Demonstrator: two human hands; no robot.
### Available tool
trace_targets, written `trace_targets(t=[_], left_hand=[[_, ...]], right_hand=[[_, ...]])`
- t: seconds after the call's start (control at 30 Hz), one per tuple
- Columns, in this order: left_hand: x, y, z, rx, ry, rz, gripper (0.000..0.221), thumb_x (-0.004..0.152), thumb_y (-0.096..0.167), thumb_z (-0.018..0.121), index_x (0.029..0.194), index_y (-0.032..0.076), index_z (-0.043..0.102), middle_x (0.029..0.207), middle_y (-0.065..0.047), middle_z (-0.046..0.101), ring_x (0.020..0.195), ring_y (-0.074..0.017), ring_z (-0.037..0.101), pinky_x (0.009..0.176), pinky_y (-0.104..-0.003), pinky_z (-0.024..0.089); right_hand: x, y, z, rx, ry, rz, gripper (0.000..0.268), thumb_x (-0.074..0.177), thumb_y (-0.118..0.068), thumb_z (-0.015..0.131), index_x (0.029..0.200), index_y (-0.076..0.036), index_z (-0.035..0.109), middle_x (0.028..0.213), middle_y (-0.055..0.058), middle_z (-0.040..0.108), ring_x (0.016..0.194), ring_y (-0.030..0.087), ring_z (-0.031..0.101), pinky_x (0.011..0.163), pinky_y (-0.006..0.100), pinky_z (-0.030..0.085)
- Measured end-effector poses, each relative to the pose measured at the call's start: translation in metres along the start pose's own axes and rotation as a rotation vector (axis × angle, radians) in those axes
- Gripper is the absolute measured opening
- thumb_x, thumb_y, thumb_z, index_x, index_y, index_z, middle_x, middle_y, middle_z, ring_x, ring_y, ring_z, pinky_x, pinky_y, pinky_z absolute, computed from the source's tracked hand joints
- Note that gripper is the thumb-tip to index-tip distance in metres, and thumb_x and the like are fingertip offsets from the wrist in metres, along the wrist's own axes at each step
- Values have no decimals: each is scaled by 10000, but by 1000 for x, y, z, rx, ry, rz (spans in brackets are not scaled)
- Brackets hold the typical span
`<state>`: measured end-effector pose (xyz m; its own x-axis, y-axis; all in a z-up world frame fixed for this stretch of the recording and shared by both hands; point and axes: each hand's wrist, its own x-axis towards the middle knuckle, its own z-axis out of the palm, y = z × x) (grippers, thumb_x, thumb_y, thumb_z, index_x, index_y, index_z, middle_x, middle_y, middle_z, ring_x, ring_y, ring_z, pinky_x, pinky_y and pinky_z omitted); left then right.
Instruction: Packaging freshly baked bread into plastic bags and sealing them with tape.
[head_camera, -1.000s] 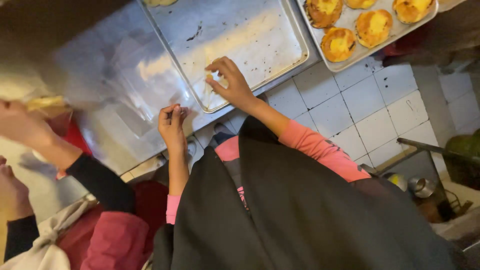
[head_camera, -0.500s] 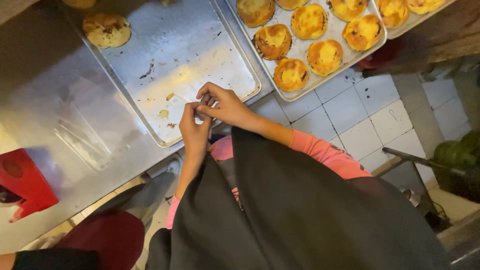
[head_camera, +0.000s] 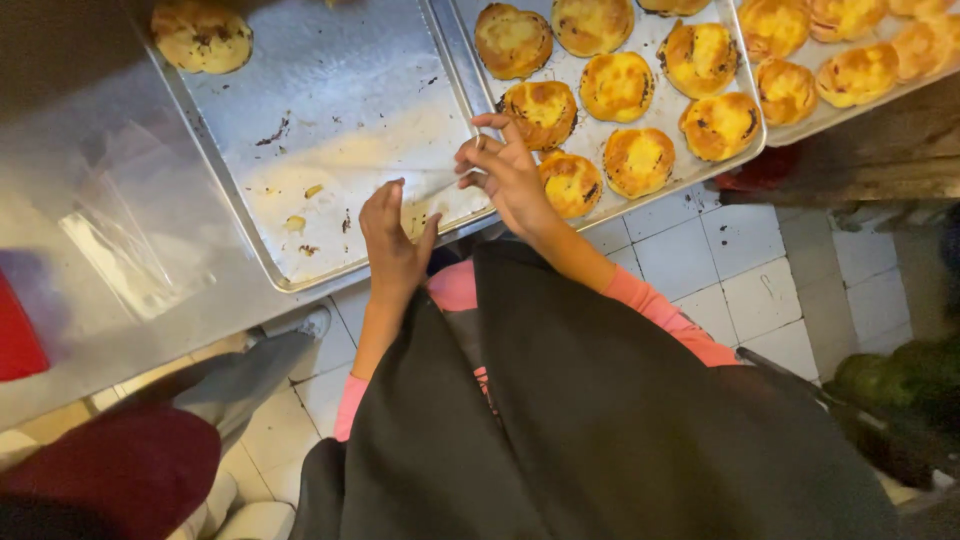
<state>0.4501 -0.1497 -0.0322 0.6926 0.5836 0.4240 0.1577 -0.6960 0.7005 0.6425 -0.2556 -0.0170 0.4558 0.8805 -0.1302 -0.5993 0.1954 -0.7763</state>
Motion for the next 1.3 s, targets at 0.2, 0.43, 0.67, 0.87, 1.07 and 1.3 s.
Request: trace_targets(t=[0.2,0.43,0.67,0.87,1.07,1.3], left_hand=[[18,-25,-28,455,149,106,563,923,106,801,1420,173,546,1438,-179,518,1310,-384,468,1131,-543,358],[19,5,-40,-31,-57,93,291,938,-43,714,1163,84,581,1310,-130,671,1298,-317,609,1170,-487,436],[7,15,-7,-846,119,-685,273,955,-18,745,1181,11,596,869,-33,583,771,-99,589,716,-243,479],[3,15,-6,-1201,117,-760,379,982,41,711,1338,18,581,1014,7,603,861,-76,567,755,-214,476],[8,20,-16,-681,161,-495,410,1007,-28,706,1399,84,670,1086,-18,598,907,-109,548,767,-264,480],[34,53,14,356,77,192,586,834,-72,695,1382,135,666,1131,-59,612,905,-234,580,764,-360,514]], right_hand=[[8,-11,-49,142,69,-65,353,1035,-39,628,1356,-114,501,976,59,639,848,153,624,749,314,529],[4,-43,-25,270,227,46,305,994,-92,571,1292,-105,509,1131,109,643,996,228,679,856,334,574],[-37,-19,34,-823,-288,-266,295,1026,-186,755,1258,-80,608,1094,70,661,1025,205,666,931,341,559],[-29,-2,39,-877,-337,-244,308,1002,-167,713,1241,-43,563,1026,50,634,938,153,684,815,294,592],[-26,-35,48,-1286,-392,-518,362,977,-25,614,1320,-111,688,1100,98,580,907,269,682,763,355,571],[-16,46,-27,-1638,-298,-356,107,1084,-259,594,1143,-174,622,770,47,619,724,277,647,675,415,517]])
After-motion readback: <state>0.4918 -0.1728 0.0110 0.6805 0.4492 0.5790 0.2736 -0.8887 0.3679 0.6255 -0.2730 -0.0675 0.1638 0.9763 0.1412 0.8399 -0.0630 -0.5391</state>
